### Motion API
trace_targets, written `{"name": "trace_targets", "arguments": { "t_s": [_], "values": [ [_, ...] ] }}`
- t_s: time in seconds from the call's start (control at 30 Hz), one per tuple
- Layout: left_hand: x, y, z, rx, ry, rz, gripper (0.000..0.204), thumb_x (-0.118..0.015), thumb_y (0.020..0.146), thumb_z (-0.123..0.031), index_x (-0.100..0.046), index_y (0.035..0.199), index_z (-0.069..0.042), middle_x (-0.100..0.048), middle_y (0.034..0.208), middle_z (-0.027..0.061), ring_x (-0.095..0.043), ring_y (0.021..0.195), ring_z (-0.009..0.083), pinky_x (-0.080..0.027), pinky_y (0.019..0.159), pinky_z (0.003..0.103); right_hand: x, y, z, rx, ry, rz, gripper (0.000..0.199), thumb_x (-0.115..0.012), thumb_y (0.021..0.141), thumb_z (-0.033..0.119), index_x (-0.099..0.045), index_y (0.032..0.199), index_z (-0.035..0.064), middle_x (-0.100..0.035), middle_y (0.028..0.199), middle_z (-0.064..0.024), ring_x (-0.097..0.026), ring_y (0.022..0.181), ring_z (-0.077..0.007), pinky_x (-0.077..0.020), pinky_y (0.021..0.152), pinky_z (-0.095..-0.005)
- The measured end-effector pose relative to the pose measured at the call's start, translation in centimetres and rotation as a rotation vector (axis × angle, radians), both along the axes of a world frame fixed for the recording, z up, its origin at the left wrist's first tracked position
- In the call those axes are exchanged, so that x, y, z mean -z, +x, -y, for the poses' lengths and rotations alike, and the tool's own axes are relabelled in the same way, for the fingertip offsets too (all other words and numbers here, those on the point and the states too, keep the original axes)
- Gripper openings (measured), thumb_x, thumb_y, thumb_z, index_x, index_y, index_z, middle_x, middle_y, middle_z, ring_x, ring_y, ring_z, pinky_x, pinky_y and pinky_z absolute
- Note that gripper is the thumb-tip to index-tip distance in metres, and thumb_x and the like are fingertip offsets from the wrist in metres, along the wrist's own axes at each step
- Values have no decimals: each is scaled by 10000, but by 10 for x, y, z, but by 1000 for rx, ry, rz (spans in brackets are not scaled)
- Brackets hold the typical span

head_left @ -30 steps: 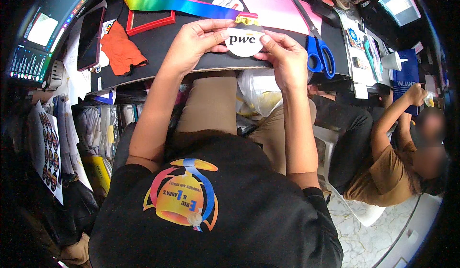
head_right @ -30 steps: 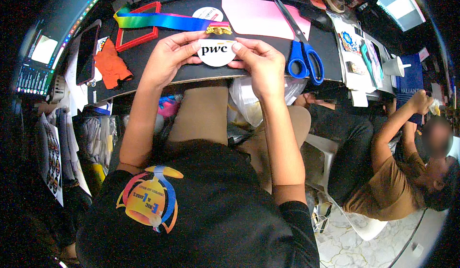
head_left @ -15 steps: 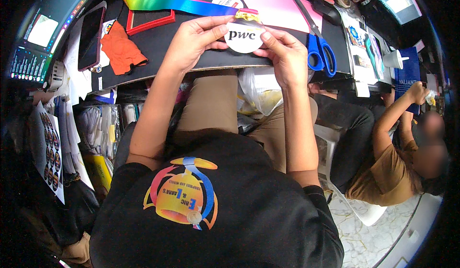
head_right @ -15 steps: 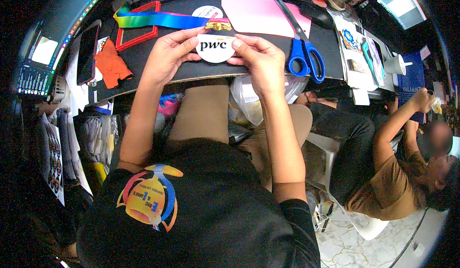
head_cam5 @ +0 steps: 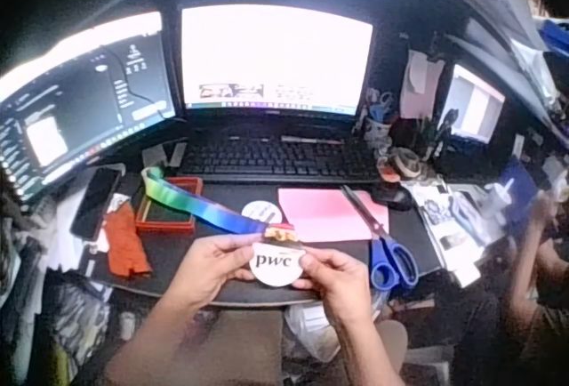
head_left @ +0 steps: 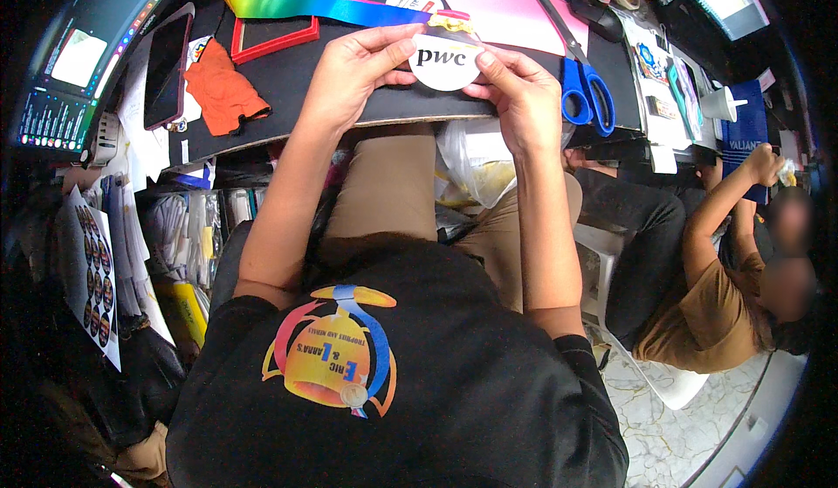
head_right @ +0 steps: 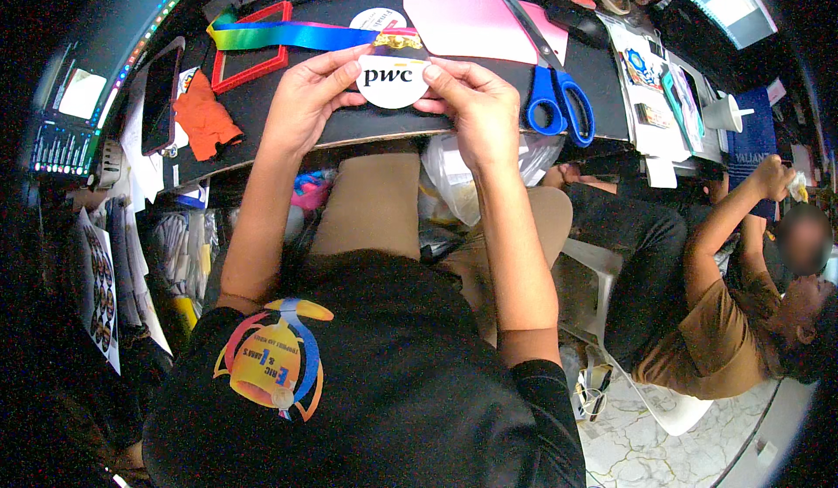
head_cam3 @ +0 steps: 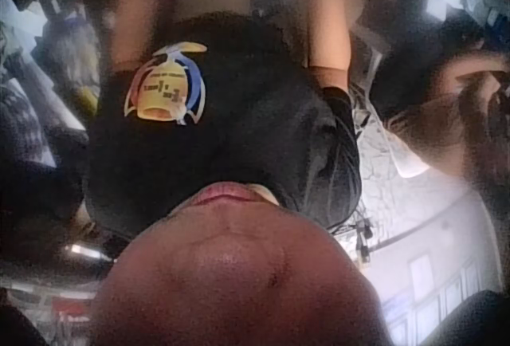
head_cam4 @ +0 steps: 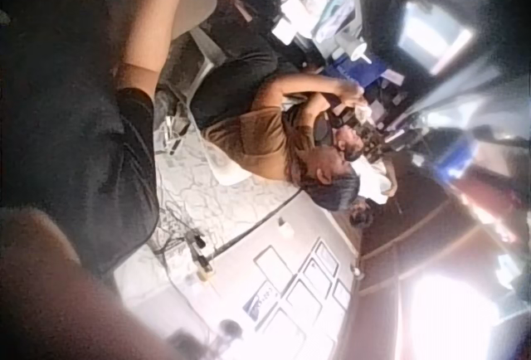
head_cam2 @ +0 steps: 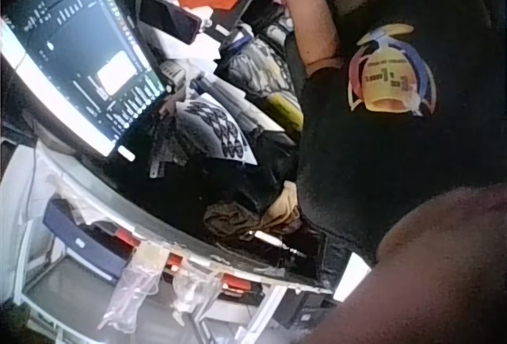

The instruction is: The person cuts a circular sticker from a sheet using scissors, then attaches the sticker to a medal with a ribbon. They press the sticker onto the medal and adjust the ribbon and medal components on the desk.

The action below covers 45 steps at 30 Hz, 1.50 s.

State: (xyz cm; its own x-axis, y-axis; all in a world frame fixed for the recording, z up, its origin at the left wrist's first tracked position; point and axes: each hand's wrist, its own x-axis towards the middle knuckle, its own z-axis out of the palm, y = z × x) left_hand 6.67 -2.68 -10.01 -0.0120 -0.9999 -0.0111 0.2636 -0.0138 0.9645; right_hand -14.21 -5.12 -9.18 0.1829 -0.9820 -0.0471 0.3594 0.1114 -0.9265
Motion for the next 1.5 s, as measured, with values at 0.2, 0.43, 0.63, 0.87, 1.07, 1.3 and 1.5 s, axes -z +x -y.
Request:
{"name": "trace_targets", "arguments": {
  "t_s": [0.2, 0.43, 0.63, 0.87, 1.07, 1.3, 1.5],
  "values": [
    [-10, -5, -1, 10, -15, -37, 364, -654, 960, -162, -624, 1268, 29, -685, 1164, 111, -674, 954, 128, -595, 743, 230, -12, -3, -4, 30, 18, -27, 230, -712, 901, 73, -677, 1053, -96, -711, 957, -158, -701, 784, -182, -621, 665, -259],
    [-41, -14, -15, 6, -106, -44, 355, -648, 963, -158, -623, 1261, 34, -686, 1166, 113, -687, 941, 139, -606, 730, 231, -46, -12, -20, 48, -57, 9, 210, -732, 885, 75, -691, 1008, -90, -712, 919, -153, -700, 746, -180, -624, 640, -270],
    [-67, -18, -26, -18, -144, -10, 340, -646, 967, -164, -633, 1239, 38, -690, 1168, 130, -695, 932, 141, -609, 682, 221, -74, -15, -35, 58, -121, -18, 209, -737, 878, 82, -697, 1016, -70, -702, 897, -122, -675, 741, -158, -626, 618, -280],
    [-85, -18, -37, 15, -205, -73, 333, -670, 949, -144, -645, 1229, 36, -692, 1148, 127, -690, 936, 141, -609, 686, 216, -89, -19, -44, 44, -169, 38, 214, -746, 872, 64, -696, 1021, -82, -713, 907, -149, -698, 733, -178, -619, 619, -265],
    [-91, -19, -41, 27, -249, -33, 389, -643, 966, -143, -587, 1292, 62, -673, 1198, 144, -692, 915, 124, -611, 667, 200, -96, -21, -50, 34, -204, 52, 216, -743, 874, 59, -696, 1033, -79, -715, 945, -160, -704, 769, -185, -622, 636, -270],
    [-95, -16, -43, 90, -293, -162, 324, -678, 938, -108, -651, 1229, 32, -691, 1147, 130, -682, 941, 138, -611, 692, 215, -101, -21, -54, 40, -245, 43, 237, -743, 869, 44, -690, 1057, -88, -718, 963, -164, -710, 781, -194, -624, 641, -273],
    [-96, -16, -44, 81, -333, -166, 326, -680, 936, -103, -650, 1232, 30, -694, 1139, 137, -687, 935, 139, -609, 689, 216, -105, -20, -56, 48, -269, 11, 240, -747, 865, 44, -694, 1063, -81, -719, 967, -169, -710, 771, -195, -624, 645, -276]
  ]
}}
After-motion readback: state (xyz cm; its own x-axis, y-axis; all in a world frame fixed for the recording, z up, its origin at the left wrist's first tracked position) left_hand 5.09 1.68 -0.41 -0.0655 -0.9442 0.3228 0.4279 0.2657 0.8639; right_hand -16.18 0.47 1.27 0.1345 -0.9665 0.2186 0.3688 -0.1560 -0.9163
